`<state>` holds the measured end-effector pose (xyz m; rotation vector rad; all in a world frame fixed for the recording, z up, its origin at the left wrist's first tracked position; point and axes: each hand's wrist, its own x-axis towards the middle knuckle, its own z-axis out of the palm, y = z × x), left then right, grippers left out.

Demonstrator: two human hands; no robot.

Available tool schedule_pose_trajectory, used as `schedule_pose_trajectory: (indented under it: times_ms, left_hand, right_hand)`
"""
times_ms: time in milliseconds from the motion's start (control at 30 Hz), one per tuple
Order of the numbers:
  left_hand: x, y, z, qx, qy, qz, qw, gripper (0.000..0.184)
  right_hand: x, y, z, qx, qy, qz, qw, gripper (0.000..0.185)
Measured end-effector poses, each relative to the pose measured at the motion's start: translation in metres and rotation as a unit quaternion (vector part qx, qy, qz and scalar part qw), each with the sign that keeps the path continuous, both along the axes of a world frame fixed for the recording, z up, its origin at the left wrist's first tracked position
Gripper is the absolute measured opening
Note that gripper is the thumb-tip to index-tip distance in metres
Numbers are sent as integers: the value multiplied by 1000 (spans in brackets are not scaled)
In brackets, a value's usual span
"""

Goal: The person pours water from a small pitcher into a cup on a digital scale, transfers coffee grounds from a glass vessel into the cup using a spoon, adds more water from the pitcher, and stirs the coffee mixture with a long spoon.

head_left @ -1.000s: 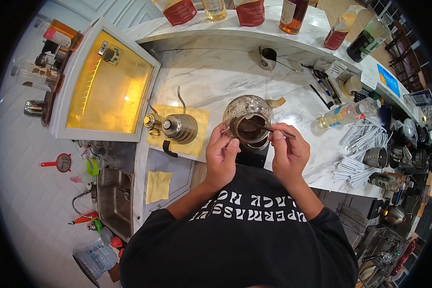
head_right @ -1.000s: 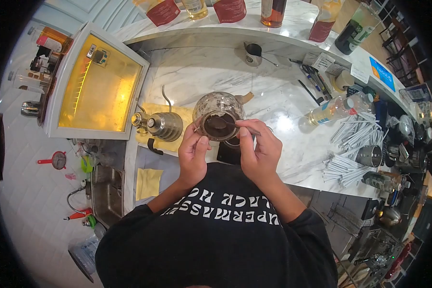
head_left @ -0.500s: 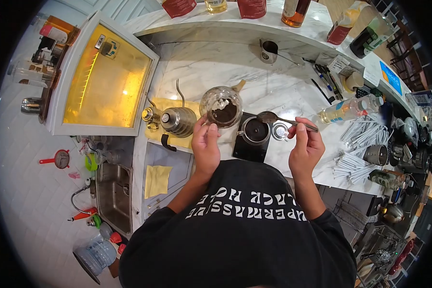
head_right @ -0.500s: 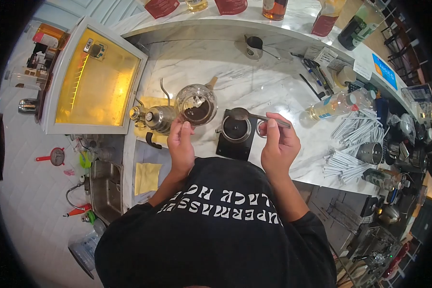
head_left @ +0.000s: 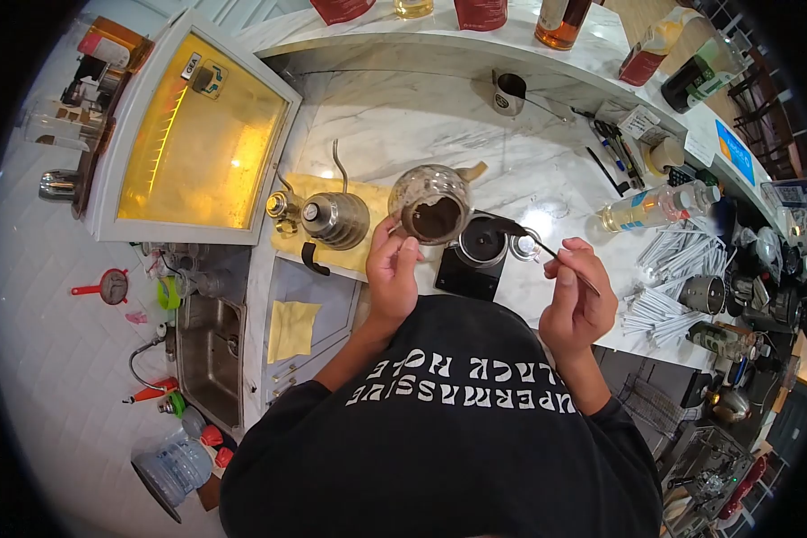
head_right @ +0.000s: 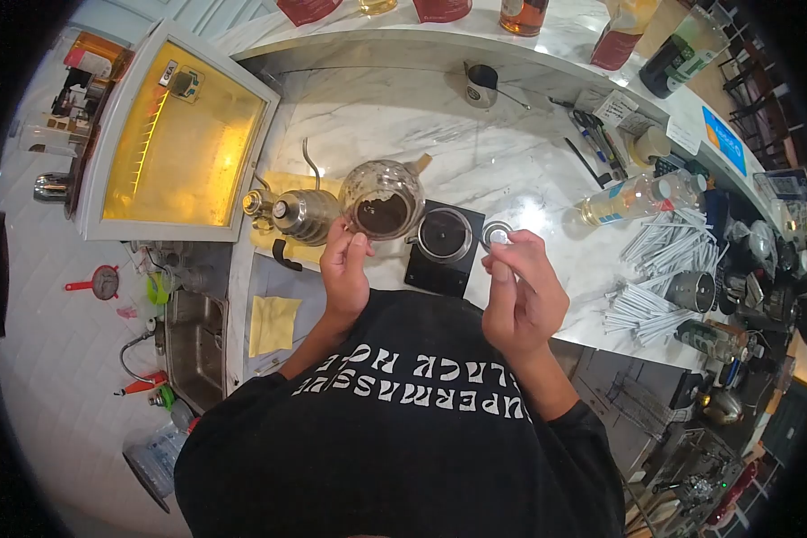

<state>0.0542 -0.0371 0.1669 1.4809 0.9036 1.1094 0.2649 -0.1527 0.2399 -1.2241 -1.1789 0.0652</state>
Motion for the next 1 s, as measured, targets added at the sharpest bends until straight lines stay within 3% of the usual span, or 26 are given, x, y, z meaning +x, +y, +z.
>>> schedule_pose_trajectory:
  times_ms: [233,633,733,1000]
  left_hand:
    - [4,-5,23,87,-52,-85,991,29]
    - [9,-9,32,134,-59,-79,986,21]
    - [10,-9,32,119,-49,-73,989,22]
    - [10,-5,17,91,-30,-48,994,27]
  right_hand:
    - [-19,17,7,-19,-53,67,996,23]
    - [-31,23,-2,-39,-67,77,994,25]
    - [-31,24,-1,-47,-38,69,996,22]
    - [-37,22,5,-108,260,43,959,17]
